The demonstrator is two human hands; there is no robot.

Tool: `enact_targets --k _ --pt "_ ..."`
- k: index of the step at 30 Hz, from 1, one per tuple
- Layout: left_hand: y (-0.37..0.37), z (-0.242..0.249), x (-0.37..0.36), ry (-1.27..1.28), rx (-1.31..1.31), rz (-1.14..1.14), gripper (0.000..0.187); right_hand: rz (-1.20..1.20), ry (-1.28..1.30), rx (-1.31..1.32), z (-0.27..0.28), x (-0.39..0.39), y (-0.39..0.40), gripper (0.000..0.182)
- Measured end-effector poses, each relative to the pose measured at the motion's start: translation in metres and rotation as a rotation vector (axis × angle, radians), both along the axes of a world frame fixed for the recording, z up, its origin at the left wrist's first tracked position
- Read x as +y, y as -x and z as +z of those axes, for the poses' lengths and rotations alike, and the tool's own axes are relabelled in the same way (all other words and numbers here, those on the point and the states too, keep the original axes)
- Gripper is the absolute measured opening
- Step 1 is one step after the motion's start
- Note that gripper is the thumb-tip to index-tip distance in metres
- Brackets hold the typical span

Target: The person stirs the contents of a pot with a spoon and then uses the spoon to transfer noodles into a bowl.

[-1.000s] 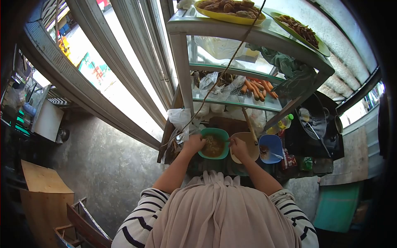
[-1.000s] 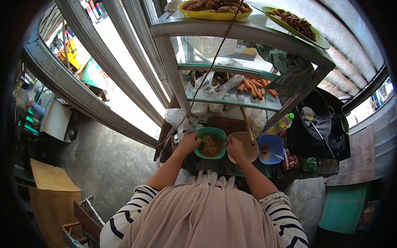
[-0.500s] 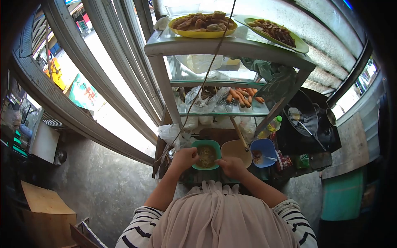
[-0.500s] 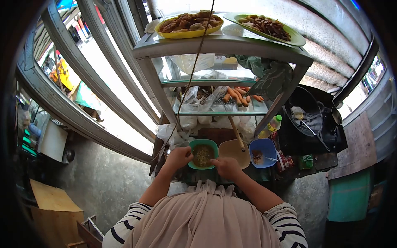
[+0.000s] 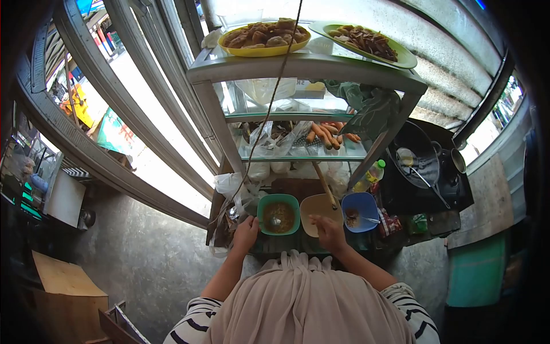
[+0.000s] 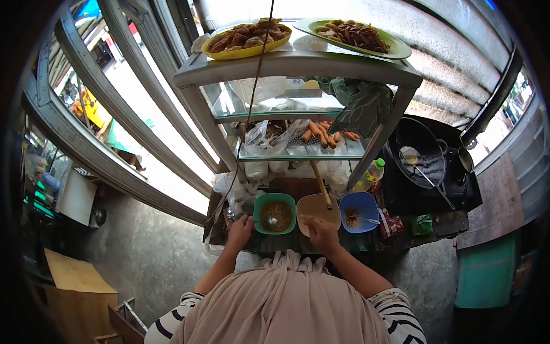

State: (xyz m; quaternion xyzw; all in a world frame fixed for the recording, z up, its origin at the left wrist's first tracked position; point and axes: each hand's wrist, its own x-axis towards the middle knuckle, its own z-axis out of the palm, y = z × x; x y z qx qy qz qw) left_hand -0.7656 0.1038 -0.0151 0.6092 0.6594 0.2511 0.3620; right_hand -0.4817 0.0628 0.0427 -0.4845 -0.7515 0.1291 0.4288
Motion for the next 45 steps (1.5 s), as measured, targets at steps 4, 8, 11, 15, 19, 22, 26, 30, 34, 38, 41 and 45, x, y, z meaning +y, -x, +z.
enact_targets --k 4,8,11,15,19,22,26,30,34,38,41,45 --pt "0.001 -0.023 -0.005 0.181 -0.202 0.05 0.04 -0.161 0.555 0.614 -0.002 -0.007 -0.026 0.02" --pt "0.004 -0.043 -0.009 0.228 -0.226 0.045 0.049 -0.311 0.748 1.267 -0.01 -0.023 -0.06 0.026" --pt "0.013 -0.03 -0.008 0.373 0.187 -0.076 0.071 -0.356 0.711 1.442 0.006 -0.045 -0.091 0.027" --pt "0.017 0.001 -0.005 0.668 0.349 -0.266 0.084 -0.374 0.584 1.552 0.01 -0.087 -0.145 0.026" --pt "-0.05 0.054 -0.023 0.808 0.386 -0.524 0.071 -0.46 0.538 1.616 0.01 -0.143 -0.205 0.025" --pt "-0.142 0.064 -0.045 0.755 0.252 -0.726 0.06 -0.607 0.571 1.785 0.009 -0.195 -0.258 0.023" --pt "-0.298 0.054 -0.093 0.661 0.131 -0.966 0.052 -0.717 0.492 1.883 -0.011 -0.276 -0.333 0.02" --pt "-0.42 0.051 -0.14 0.551 0.086 -1.262 0.051 -0.835 0.373 2.034 -0.028 -0.359 -0.392 0.02" --pt "-0.496 0.043 -0.169 0.595 0.19 -1.462 0.053 -0.947 0.207 2.125 -0.032 -0.424 -0.426 0.019" --pt "-0.561 0.052 -0.191 0.572 0.305 -1.637 0.052 -0.991 0.098 2.141 -0.028 -0.468 -0.448 0.019" --pt "-0.612 0.065 -0.201 0.553 0.328 -1.689 0.052 -1.062 0.033 2.158 -0.035 -0.486 -0.471 0.019" --pt "-0.674 0.06 -0.2 0.483 0.328 -1.746 0.052 -1.072 0.002 2.184 -0.042 -0.485 -0.509 0.019"
